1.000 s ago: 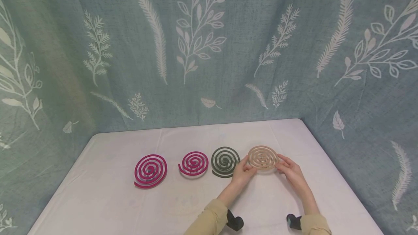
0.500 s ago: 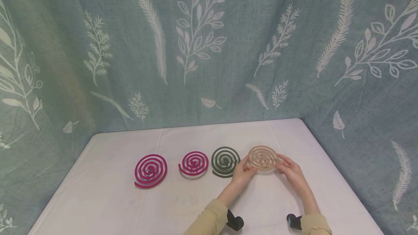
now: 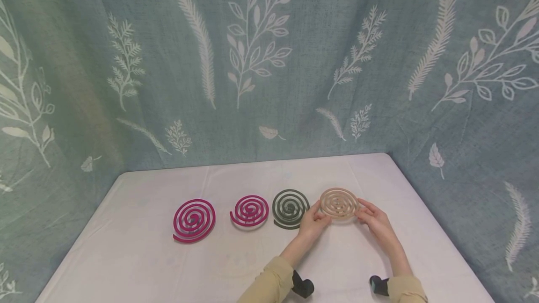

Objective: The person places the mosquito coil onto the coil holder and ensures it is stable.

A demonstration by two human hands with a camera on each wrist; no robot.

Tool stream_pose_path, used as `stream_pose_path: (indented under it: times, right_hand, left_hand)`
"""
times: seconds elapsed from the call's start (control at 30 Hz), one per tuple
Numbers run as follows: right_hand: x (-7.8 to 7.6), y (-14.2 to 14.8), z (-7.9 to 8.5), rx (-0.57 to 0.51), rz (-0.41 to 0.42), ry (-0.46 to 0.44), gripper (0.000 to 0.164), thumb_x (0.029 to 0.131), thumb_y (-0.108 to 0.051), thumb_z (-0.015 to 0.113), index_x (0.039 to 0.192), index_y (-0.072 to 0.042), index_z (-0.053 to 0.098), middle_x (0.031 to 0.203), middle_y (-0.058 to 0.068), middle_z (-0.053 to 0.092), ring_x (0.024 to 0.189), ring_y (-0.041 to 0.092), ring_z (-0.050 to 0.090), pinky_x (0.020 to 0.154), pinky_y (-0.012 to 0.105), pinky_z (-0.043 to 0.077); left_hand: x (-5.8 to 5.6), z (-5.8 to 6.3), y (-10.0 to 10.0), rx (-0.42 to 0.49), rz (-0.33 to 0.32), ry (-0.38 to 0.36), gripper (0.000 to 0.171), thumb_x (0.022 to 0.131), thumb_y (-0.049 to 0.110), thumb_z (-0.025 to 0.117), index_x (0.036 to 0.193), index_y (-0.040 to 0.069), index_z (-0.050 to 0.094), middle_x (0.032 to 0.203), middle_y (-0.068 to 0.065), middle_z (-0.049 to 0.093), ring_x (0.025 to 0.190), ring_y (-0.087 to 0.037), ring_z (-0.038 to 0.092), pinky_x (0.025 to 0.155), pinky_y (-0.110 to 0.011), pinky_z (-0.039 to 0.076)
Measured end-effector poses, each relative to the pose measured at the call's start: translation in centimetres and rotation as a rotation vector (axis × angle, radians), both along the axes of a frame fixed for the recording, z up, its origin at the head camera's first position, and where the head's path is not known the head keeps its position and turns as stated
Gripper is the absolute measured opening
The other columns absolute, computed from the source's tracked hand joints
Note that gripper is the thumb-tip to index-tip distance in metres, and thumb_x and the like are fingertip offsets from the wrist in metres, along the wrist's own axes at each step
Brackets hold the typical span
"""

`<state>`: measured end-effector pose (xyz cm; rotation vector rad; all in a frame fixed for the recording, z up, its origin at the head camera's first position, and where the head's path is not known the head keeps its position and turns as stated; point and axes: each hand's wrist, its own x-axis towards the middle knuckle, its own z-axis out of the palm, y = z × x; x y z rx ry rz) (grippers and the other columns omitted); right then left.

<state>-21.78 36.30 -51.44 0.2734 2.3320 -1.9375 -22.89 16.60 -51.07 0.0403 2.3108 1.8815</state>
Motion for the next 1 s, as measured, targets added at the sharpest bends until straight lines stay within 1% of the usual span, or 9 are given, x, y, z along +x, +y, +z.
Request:
stream_pose_path:
  times: [0.23,0.47,0.63,0.67,0.77,0.87,0.9,1.0]
  right_hand:
    - [-0.01,0.0,0.01,-0.023,0.0,0.004,0.065,0.094,-0.015,0.054,0.146,0.006,0.021,0.083,-0.019,0.056,0.081,-0.003,0.054,0.075,0.013,0.047]
    - [0.0,-0.01,0.0,-0.042,0.003,0.003,0.066,0.094,-0.015,0.055,0.147,0.006,0.02,0.084,-0.019,0.056,0.081,-0.003,0.053,0.075,0.013,0.047]
    - [0.02,-0.01,-0.03,-0.04,0.013,0.012,0.067,0.094,-0.014,0.055,0.146,0.007,0.019,0.084,-0.019,0.056,0.081,-0.003,0.053,0.075,0.013,0.047]
    - [0.02,0.0,-0.06,-0.039,0.015,0.012,0.067,0.094,-0.014,0.055,0.146,0.007,0.019,0.084,-0.019,0.057,0.081,-0.003,0.053,0.075,0.013,0.047]
    - [0.01,0.03,-0.1,-0.037,0.011,0.011,0.066,0.094,-0.014,0.055,0.147,0.006,0.02,0.084,-0.019,0.057,0.081,-0.003,0.053,0.075,0.013,0.047]
    - [-0.03,0.05,-0.13,-0.033,0.01,0.01,0.066,0.094,-0.014,0.055,0.147,0.006,0.019,0.085,-0.019,0.056,0.081,-0.003,0.053,0.076,0.013,0.047]
    - [-0.03,0.05,-0.12,-0.031,0.01,0.009,0.067,0.094,-0.014,0.055,0.147,0.006,0.019,0.085,-0.019,0.056,0.081,-0.003,0.053,0.076,0.013,0.047]
    - [-0.04,0.03,-0.11,-0.024,0.009,0.005,0.067,0.094,-0.015,0.055,0.147,0.006,0.019,0.085,-0.018,0.056,0.081,-0.003,0.053,0.076,0.013,0.047]
  left_hand:
    - [0.01,-0.07,0.0,0.007,0.001,-0.005,0.062,0.081,0.004,0.067,0.139,0.004,0.045,0.07,0.004,0.055,0.06,0.0,0.046,0.053,-0.01,0.039]
    - [0.04,-0.05,-0.01,0.008,-0.003,0.01,0.062,0.082,0.003,0.067,0.139,0.003,0.044,0.07,0.003,0.055,0.059,-0.001,0.046,0.053,-0.011,0.039]
    - [0.03,-0.01,0.01,0.008,-0.002,0.0,0.062,0.082,0.004,0.067,0.14,0.004,0.044,0.07,0.004,0.056,0.06,0.0,0.046,0.053,-0.01,0.039]
    - [0.05,0.02,-0.01,-0.001,-0.004,0.009,0.062,0.082,0.004,0.067,0.14,0.003,0.044,0.07,0.003,0.056,0.06,0.0,0.047,0.053,-0.011,0.039]
    - [0.07,0.02,0.0,0.008,-0.002,0.003,0.062,0.082,0.004,0.067,0.14,0.004,0.044,0.07,0.003,0.056,0.06,0.0,0.047,0.053,-0.01,0.039]
    - [0.1,0.04,-0.02,0.001,-0.002,0.012,0.062,0.082,0.004,0.067,0.14,0.003,0.044,0.07,0.003,0.056,0.059,0.0,0.047,0.053,-0.011,0.039]
    - [0.11,0.04,-0.02,0.007,-0.001,0.003,0.062,0.082,0.004,0.067,0.14,0.003,0.044,0.07,0.003,0.056,0.059,0.0,0.046,0.053,-0.01,0.039]
    - [0.13,0.07,-0.05,-0.005,-0.001,0.009,0.062,0.082,0.004,0.067,0.139,0.003,0.044,0.07,0.003,0.056,0.059,0.0,0.046,0.052,-0.01,0.039]
